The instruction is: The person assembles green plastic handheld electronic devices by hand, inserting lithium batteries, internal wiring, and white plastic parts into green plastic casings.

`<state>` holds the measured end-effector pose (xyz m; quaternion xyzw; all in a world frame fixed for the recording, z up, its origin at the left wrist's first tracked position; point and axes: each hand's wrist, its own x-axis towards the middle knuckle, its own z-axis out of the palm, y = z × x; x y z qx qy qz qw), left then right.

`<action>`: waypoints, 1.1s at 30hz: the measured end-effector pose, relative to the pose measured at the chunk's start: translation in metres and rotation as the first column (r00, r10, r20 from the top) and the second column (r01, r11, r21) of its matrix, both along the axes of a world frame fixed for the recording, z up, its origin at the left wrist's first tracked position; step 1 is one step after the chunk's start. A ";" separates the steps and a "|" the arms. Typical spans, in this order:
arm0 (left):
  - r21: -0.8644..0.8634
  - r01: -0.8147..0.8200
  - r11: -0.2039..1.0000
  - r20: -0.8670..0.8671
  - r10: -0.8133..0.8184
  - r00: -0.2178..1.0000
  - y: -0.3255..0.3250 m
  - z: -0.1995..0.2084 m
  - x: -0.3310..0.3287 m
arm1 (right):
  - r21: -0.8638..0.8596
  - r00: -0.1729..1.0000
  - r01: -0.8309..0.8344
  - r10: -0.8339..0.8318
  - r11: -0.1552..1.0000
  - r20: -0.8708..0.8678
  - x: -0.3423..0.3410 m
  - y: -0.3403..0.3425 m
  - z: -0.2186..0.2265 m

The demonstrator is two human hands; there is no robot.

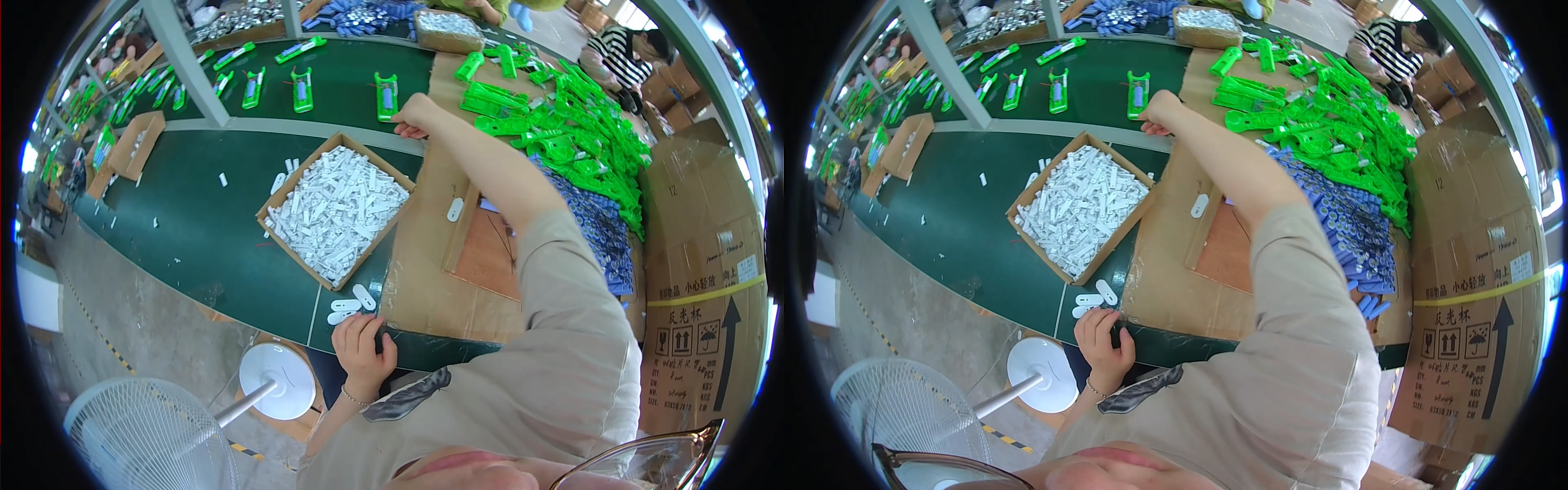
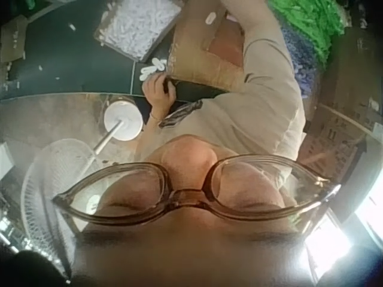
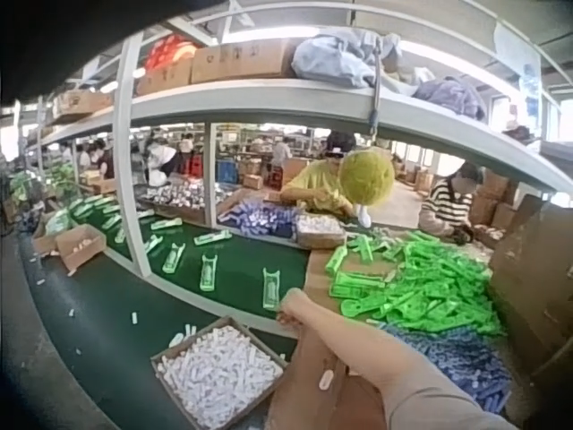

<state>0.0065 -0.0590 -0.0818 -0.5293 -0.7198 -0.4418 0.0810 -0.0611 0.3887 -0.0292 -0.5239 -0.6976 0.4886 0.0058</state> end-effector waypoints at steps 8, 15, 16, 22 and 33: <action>-0.013 0.006 1.000 -0.022 -0.006 1.000 0.007 0.002 0.001 | 0.779 0.901 -0.408 0.072 0.476 0.428 0.241 0.035 0.105; -0.042 0.025 0.999 -0.056 -0.028 0.998 0.007 0.003 0.003 | 0.695 0.814 -0.563 0.155 0.447 0.560 0.277 0.036 0.081; -0.061 0.016 0.998 -0.057 -0.020 0.998 0.008 0.004 0.004 | 0.751 0.846 -0.529 0.182 0.394 0.501 0.272 0.046 0.068; -0.071 -0.035 0.997 -0.064 0.030 0.998 0.003 -0.001 0.007 | 0.612 0.732 -0.674 0.265 0.412 0.628 0.195 0.059 0.024; -0.035 0.180 0.983 0.436 -0.147 0.888 0.044 0.075 0.027 | 0.395 0.646 -0.461 0.606 0.795 -0.465 0.221 -0.080 0.148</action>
